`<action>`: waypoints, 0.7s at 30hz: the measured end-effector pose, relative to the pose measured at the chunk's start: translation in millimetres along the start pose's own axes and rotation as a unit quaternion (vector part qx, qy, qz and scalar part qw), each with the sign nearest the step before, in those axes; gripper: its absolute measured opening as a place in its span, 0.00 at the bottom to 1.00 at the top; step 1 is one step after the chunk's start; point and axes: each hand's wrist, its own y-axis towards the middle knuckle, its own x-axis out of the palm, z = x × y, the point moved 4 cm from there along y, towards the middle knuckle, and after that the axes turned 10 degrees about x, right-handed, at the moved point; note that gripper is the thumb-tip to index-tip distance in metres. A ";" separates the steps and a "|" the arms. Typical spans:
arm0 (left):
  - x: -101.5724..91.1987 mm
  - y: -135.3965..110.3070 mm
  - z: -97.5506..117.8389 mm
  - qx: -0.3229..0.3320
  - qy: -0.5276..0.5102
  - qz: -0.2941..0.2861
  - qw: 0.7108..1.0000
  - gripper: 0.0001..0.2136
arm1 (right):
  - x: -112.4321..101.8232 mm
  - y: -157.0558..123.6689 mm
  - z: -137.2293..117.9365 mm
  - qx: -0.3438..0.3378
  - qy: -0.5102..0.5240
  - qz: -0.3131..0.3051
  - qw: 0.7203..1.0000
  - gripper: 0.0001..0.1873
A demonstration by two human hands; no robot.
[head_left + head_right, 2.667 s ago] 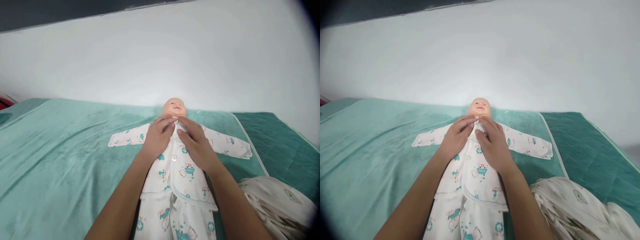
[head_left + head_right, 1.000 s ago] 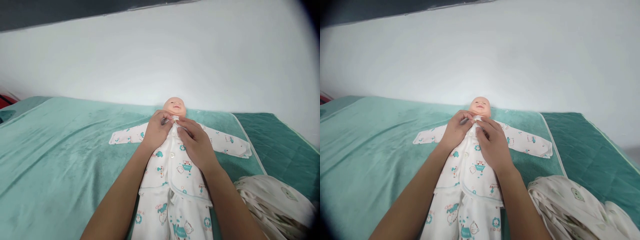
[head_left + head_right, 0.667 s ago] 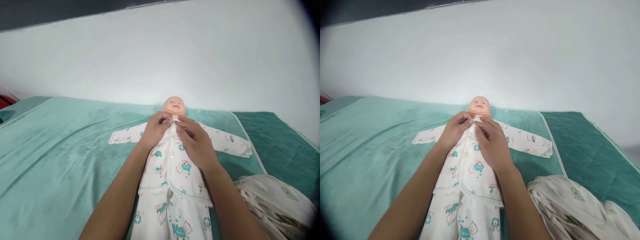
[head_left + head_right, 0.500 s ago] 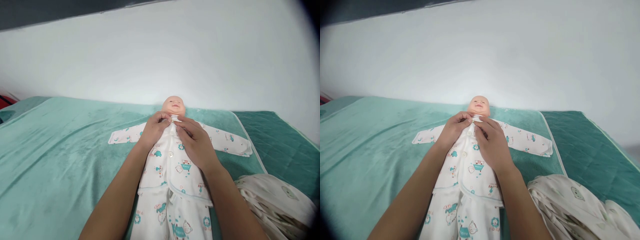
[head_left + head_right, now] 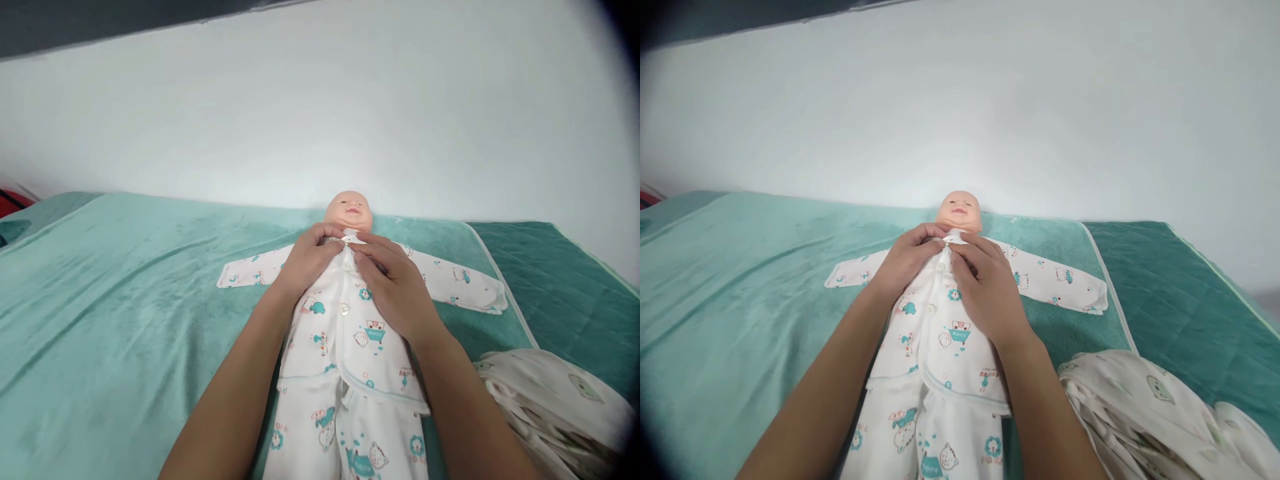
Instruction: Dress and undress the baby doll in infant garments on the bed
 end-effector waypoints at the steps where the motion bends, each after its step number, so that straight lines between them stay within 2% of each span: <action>1: -0.2 -0.7 0.4 0.002 -0.010 -0.012 1.000 0.06 | -0.3 -0.1 -0.3 -0.001 0.000 0.000 1.000 0.15; 4: -1.6 -1.4 0.7 0.003 -0.010 -0.024 1.000 0.06 | -0.3 -0.4 -0.6 -0.006 -0.003 0.000 1.000 0.15; 11: -1.5 0.5 0.6 -0.016 0.050 0.012 0.999 0.02 | 2.1 0.3 0.8 -0.004 -0.004 0.005 1.000 0.17; 17: -0.4 1.0 -1.9 0.007 0.037 0.008 0.999 0.04 | 2.5 -0.2 3.5 0.017 -0.002 -0.005 1.000 0.18; 21: -0.3 2.7 -4.4 0.021 0.026 0.007 0.999 0.05 | 2.3 8.9 4.6 0.033 0.020 0.000 0.999 0.17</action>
